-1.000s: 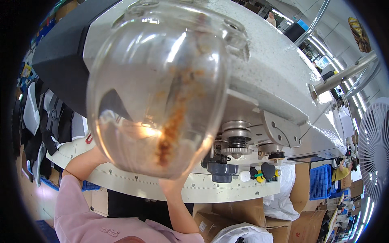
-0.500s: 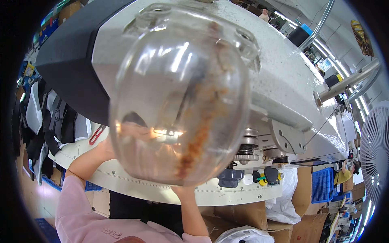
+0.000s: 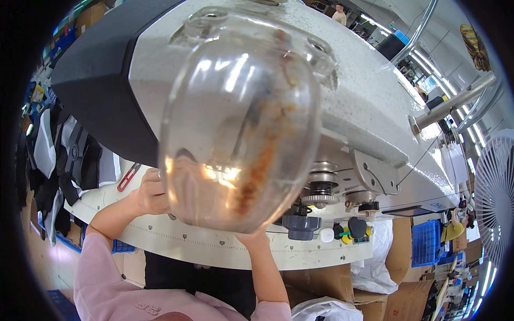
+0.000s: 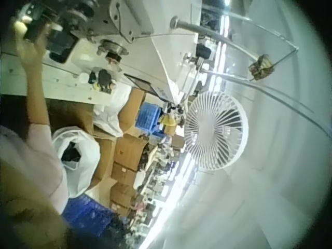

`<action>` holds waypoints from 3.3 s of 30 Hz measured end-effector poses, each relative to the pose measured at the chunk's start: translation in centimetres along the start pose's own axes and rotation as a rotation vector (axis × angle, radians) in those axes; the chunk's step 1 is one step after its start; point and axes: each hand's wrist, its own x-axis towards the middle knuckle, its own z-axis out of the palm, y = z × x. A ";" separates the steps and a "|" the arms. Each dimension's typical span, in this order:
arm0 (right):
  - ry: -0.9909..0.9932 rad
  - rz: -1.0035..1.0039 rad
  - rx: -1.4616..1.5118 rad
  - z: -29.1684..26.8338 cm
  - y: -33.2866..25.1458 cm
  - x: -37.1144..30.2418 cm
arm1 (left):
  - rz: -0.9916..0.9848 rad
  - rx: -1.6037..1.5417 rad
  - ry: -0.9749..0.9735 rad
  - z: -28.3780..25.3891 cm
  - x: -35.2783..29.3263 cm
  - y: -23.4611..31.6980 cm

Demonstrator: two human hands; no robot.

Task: The person sews fabric pieces together using a sewing machine and trims the thread with snips.

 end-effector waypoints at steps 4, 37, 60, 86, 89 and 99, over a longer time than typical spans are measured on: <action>-0.061 0.017 -0.019 -0.1 -0.1 0.4 | -0.016 0.059 -0.037 -0.2 -0.6 -0.1; -0.073 -0.085 -0.272 -0.5 -0.5 1.3 | -0.276 0.274 -0.096 1.9 -3.1 -2.2; -0.282 0.299 0.501 3.5 -14.8 1.0 | -1.196 -0.659 0.433 -8.9 -1.3 10.0; 0.061 0.803 1.193 4.4 -8.0 -1.6 | -1.182 -0.231 0.488 -8.4 -9.0 11.2; 0.056 0.874 0.827 1.6 -7.2 -0.9 | -1.216 -0.318 0.327 -5.5 -6.9 10.1; 0.118 0.786 0.521 0.1 -5.1 -0.3 | -1.172 -0.409 -0.119 -1.5 0.8 6.3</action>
